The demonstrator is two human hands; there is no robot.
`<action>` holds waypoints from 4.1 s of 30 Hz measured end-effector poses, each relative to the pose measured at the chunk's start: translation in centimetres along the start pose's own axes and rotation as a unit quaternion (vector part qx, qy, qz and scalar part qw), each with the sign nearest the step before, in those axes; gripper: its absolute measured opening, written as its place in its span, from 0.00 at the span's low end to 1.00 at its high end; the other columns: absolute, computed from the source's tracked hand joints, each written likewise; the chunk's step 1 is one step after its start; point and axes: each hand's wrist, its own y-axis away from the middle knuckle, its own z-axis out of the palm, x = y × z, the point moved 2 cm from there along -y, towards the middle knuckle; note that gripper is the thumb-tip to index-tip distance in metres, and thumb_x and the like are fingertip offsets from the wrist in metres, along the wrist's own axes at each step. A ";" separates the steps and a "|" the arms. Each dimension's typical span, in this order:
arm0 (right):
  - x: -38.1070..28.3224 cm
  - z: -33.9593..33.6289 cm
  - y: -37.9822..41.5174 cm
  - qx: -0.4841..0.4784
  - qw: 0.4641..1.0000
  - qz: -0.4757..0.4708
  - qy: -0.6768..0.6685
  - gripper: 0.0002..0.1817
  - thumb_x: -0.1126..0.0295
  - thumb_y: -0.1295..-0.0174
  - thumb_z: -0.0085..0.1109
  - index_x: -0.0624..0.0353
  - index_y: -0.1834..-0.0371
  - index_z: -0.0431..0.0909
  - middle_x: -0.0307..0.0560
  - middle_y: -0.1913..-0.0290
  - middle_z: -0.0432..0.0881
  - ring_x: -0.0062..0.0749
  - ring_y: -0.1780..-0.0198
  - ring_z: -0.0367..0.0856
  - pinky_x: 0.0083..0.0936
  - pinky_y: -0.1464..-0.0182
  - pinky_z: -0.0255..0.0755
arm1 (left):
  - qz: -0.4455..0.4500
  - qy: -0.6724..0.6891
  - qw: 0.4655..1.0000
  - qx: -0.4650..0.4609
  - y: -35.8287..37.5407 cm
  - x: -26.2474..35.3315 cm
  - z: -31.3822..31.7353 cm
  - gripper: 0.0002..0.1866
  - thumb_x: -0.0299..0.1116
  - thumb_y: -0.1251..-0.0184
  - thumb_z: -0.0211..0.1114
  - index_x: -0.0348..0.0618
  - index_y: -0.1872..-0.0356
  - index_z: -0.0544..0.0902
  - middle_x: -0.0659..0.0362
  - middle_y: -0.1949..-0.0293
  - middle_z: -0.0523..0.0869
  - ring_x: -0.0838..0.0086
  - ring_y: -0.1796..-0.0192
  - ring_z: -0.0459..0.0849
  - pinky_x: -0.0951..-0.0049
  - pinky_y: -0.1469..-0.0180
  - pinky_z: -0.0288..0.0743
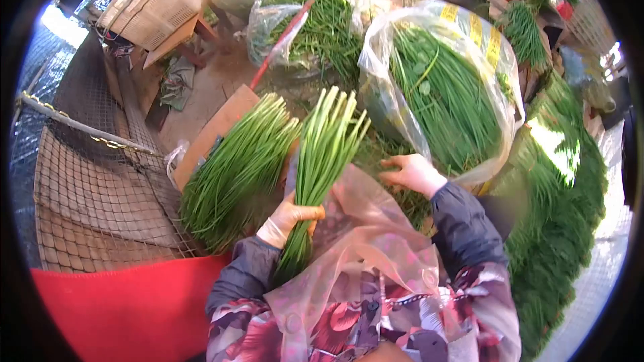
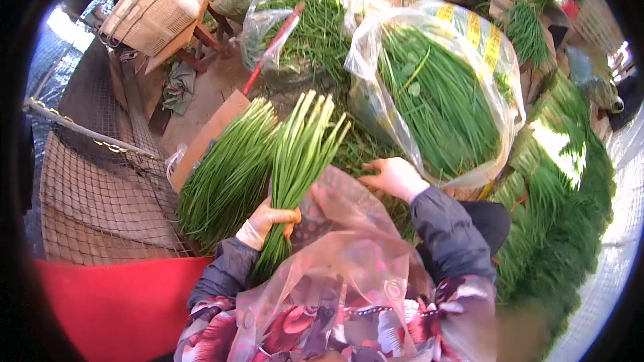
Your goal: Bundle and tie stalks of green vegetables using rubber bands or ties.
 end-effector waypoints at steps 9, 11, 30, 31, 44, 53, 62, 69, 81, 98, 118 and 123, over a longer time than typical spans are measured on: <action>-1.8 -3.7 -4.5 0.249 0.944 -0.015 -0.214 0.13 0.61 0.37 0.55 0.58 0.67 0.82 0.45 0.77 0.83 0.29 0.77 0.83 0.26 0.70 0.77 | 0.024 -0.001 1.000 0.000 1.5 0.6 1.9 0.22 0.20 0.51 0.70 0.39 0.51 0.77 0.58 0.75 0.81 0.76 0.84 0.75 0.76 0.82 0.68; 1.6 -5.5 -5.1 0.201 0.949 0.038 -0.240 0.13 0.65 0.35 0.55 0.65 0.63 0.80 0.46 0.76 0.83 0.25 0.79 0.80 0.21 0.76 0.74 | 0.010 -0.010 1.000 0.013 2.0 0.2 1.1 0.20 0.20 0.51 0.70 0.39 0.54 0.77 0.58 0.75 0.81 0.75 0.84 0.75 0.76 0.83 0.68; 5.1 -1.8 -1.0 -0.080 0.980 0.038 0.178 0.30 0.48 0.45 0.65 0.62 0.49 0.80 0.58 0.61 0.84 0.35 0.61 0.84 0.28 0.56 0.78 | 0.110 -0.118 0.986 0.047 1.6 1.0 1.8 0.40 0.20 0.51 0.69 0.46 0.32 0.66 0.58 0.68 0.82 0.75 0.83 0.75 0.75 0.81 0.69; 4.2 -3.0 -1.4 -0.227 0.951 0.202 0.065 0.49 0.39 0.51 0.64 0.67 0.34 0.66 0.62 0.39 0.74 0.41 0.40 0.75 0.30 0.45 0.73 | 0.098 -0.127 0.987 0.032 -0.1 -0.2 0.2 0.45 0.21 0.50 0.70 0.48 0.28 0.59 0.57 0.64 0.83 0.75 0.82 0.77 0.75 0.80 0.71; -3.2 5.1 -0.8 -0.164 0.576 -0.095 -0.795 0.31 0.62 0.36 0.56 0.66 0.32 0.62 0.51 0.35 0.71 0.42 0.35 0.70 0.43 0.32 0.62 | 0.340 -0.409 0.816 0.227 1.4 5.2 4.0 0.55 0.46 0.57 0.80 0.37 0.29 0.56 0.46 0.48 0.77 0.61 0.44 0.78 0.65 0.43 0.71; -2.4 3.0 0.2 0.014 0.629 -0.097 -0.771 0.20 0.68 0.36 0.57 0.63 0.43 0.69 0.50 0.54 0.82 0.41 0.56 0.84 0.40 0.51 0.80 | 0.026 -0.053 0.993 -0.098 1.5 -1.8 8.2 0.31 0.25 0.48 0.74 0.39 0.41 0.73 0.56 0.51 0.82 0.72 0.49 0.80 0.71 0.49 0.76; 6.5 -3.2 -6.7 0.295 0.534 -0.153 -0.778 0.15 0.68 0.33 0.56 0.56 0.44 0.74 0.37 0.67 0.79 0.26 0.70 0.75 0.24 0.66 0.72 | 0.005 -0.065 0.994 -0.087 1.4 -0.7 7.0 0.22 0.18 0.47 0.70 0.38 0.48 0.79 0.57 0.59 0.85 0.73 0.56 0.83 0.74 0.52 0.76; 2.9 -9.6 0.8 0.293 0.758 -0.095 -0.576 0.16 0.59 0.35 0.60 0.64 0.58 0.82 0.32 0.81 0.71 0.15 0.83 0.62 0.16 0.80 0.55 | 0.012 -0.068 0.997 -0.024 2.0 0.3 4.1 0.12 0.20 0.47 0.70 0.37 0.60 0.81 0.56 0.71 0.84 0.72 0.78 0.80 0.74 0.78 0.72; -2.5 -3.6 -3.6 0.119 0.947 0.009 -0.297 0.12 0.65 0.37 0.59 0.64 0.61 0.80 0.43 0.74 0.84 0.21 0.75 0.80 0.18 0.73 0.73 | -0.014 0.003 1.000 -0.023 1.5 -0.4 2.5 0.14 0.25 0.44 0.70 0.37 0.56 0.80 0.55 0.70 0.84 0.74 0.81 0.78 0.78 0.78 0.70; -4.2 -0.7 -4.7 0.002 0.942 0.020 -0.335 0.10 0.64 0.36 0.60 0.60 0.65 0.80 0.39 0.77 0.82 0.18 0.81 0.75 0.16 0.77 0.68 | -0.006 -0.125 0.992 -0.010 0.9 -1.1 0.8 0.31 0.22 0.47 0.73 0.48 0.40 0.72 0.60 0.65 0.82 0.78 0.79 0.76 0.78 0.78 0.70; -6.6 -5.3 -1.1 0.088 0.988 -0.092 0.088 0.27 0.54 0.47 0.68 0.53 0.45 0.79 0.48 0.72 0.84 0.32 0.73 0.83 0.27 0.67 0.75 | 0.039 -0.017 0.999 -0.026 -0.5 -2.1 2.2 0.40 0.20 0.44 0.66 0.53 0.30 0.60 0.59 0.57 0.82 0.77 0.75 0.79 0.78 0.75 0.73; -6.9 -1.3 -4.2 0.057 0.983 -0.088 0.153 0.23 0.46 0.46 0.62 0.55 0.61 0.83 0.52 0.72 0.84 0.45 0.67 0.85 0.36 0.61 0.77 | 0.088 -0.089 0.992 0.006 -0.3 -2.6 2.4 0.42 0.18 0.43 0.64 0.54 0.27 0.57 0.62 0.57 0.80 0.78 0.73 0.78 0.78 0.75 0.74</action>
